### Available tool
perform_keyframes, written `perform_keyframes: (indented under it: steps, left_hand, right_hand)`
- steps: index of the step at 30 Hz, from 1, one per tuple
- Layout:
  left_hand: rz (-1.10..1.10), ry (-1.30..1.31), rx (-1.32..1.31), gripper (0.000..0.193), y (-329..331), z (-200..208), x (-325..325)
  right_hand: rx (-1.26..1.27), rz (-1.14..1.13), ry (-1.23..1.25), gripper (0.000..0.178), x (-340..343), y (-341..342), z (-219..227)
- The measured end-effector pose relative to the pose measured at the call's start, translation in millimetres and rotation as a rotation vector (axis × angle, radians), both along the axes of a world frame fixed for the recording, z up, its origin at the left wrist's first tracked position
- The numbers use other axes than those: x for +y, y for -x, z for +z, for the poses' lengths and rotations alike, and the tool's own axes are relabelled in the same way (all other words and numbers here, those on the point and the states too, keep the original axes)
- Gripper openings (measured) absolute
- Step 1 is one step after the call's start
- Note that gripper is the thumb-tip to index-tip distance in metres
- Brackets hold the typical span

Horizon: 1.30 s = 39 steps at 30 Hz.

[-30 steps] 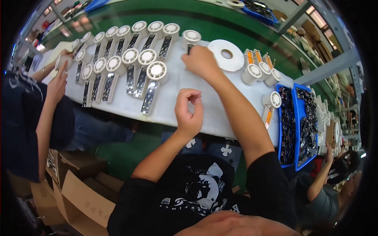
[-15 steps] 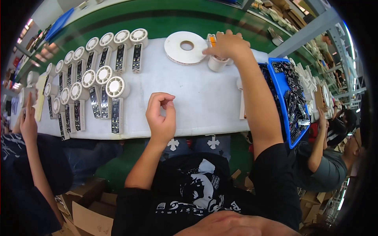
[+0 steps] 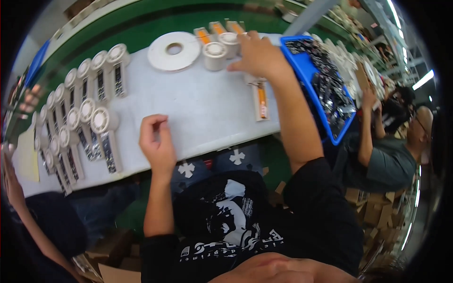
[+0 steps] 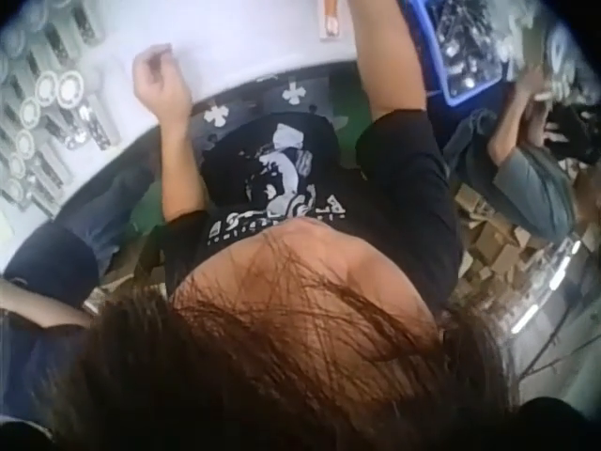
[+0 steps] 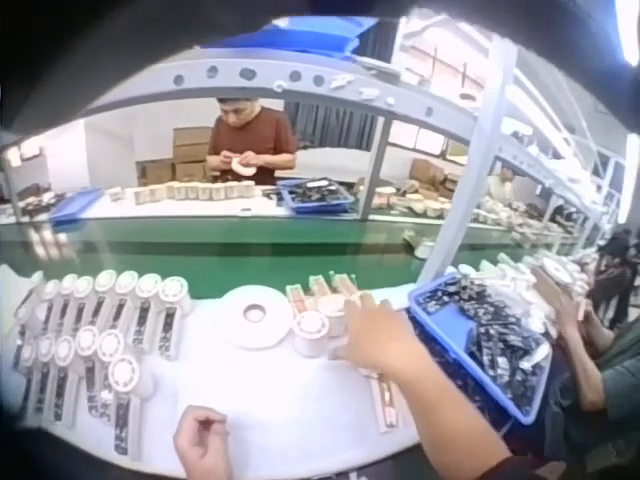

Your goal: Assembling electronic components by attaching labels and parts to a frame on a factory assembly line.

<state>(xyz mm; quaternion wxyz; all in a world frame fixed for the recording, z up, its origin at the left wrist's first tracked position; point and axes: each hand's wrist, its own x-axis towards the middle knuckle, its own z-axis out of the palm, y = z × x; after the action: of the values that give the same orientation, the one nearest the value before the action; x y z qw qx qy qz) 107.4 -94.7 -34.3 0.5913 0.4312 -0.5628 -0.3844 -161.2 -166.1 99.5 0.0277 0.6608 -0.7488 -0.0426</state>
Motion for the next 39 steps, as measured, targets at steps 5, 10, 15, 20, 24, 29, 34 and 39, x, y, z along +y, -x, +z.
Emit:
perform_keyframes:
  steps: [5, 10, 15, 20, 24, 29, 34, 39]
  left_hand:
    - [-0.032, -0.040, -0.044, 0.011, -5.1, 3.5, 4.6]
    - [-0.026, -0.060, -0.030, 0.022, -1.9, 6.2, 2.5]
    - [-0.101, -0.141, -0.014, 0.039, 17.9, 32.3, 3.8]
    - [-0.178, -0.269, -0.303, 0.057, 4.1, 36.6, 11.7]
    - [-0.273, -0.214, -0.331, 0.064, 15.2, 33.2, 6.0]
    - [-0.261, -0.163, -0.239, 0.071, 17.1, 23.9, 3.8]
    - [-0.261, -0.051, -0.531, 0.070, 15.6, 52.4, 4.7]
    - [-0.249, -0.210, -0.240, 0.066, 23.3, 36.2, -1.1]
  right_hand:
    - [-0.149, -0.158, -0.130, 0.064, 41.5, 12.1, -17.0]
    - [-0.317, 0.184, 0.001, 0.052, 54.7, -32.9, -15.8]
    - [-0.516, 0.351, -0.054, 0.054, 68.0, -97.1, -26.0]
    - [-0.548, 0.118, 0.368, 0.059, 95.4, -28.6, 2.5]
    - [-0.094, -0.603, 0.390, 0.062, 132.8, 77.0, 21.6]
    - [-0.254, -0.707, 0.342, 0.067, 150.5, 98.5, 0.7]
    - [-0.229, -0.760, 0.360, 0.067, 146.1, 105.1, 3.6]
    - [-0.156, -0.576, 0.756, 0.049, 149.0, 133.3, -16.4]
